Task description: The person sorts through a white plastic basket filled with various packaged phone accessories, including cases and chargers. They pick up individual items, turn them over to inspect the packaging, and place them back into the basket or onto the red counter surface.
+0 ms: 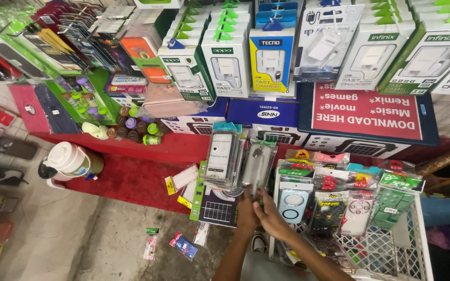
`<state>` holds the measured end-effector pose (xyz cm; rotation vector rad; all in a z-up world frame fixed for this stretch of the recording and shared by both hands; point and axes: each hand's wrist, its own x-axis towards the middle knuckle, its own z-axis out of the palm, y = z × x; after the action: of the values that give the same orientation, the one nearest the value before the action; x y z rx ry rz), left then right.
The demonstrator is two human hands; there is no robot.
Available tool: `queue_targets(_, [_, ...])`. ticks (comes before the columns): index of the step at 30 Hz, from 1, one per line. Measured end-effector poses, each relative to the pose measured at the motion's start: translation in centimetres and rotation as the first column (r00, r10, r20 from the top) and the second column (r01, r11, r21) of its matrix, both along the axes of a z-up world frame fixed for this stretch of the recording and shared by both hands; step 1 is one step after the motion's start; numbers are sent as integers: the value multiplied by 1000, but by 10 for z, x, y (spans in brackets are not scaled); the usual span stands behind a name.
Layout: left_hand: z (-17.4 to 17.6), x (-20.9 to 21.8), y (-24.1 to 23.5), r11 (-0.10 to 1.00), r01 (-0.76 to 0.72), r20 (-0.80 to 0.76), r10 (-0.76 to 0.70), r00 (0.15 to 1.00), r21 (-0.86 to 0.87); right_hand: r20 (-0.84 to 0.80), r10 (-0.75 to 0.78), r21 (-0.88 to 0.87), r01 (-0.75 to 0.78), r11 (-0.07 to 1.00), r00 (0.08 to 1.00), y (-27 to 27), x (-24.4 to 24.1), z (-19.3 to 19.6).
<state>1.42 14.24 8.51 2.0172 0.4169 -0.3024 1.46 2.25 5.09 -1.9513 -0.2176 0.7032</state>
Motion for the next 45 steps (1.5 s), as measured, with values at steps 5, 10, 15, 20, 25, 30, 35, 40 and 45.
queue_targets(5, [-19,-13,-14,956,-222,43,234,971,-195,125,-169,128,153,980,978,-10,-5,24])
queue_targets(10, [-4,-40,-29,664,-278,39,420,907,-694,243,-417,245,361,900,876,-31,-5,39])
queue_targets(15, [46,-51,-43,515,-210,-40,321,946,-831,169,-518,321,451,833,838,-63,3,61])
queue_targets(20, [30,-52,-58,681,-98,81,226,971,-726,-2,-588,441,528,725,809,-99,8,73])
queue_targets(25, [50,-42,-79,792,-55,133,169,977,-608,22,-611,395,555,732,791,-139,8,69])
queue_targets(30, [50,-32,-99,821,-58,108,144,984,-568,-39,-627,437,578,689,778,-169,3,54])
queue_targets(35, [32,-27,-114,832,62,200,60,978,-551,-55,-630,460,579,673,775,-189,-1,55])
queue_targets(40, [42,-21,-133,893,82,137,-23,990,-442,-38,-672,400,628,668,740,-210,-3,51])
queue_targets(45, [18,-11,-154,921,229,271,-144,952,-314,47,-708,345,654,673,704,-238,-8,48])
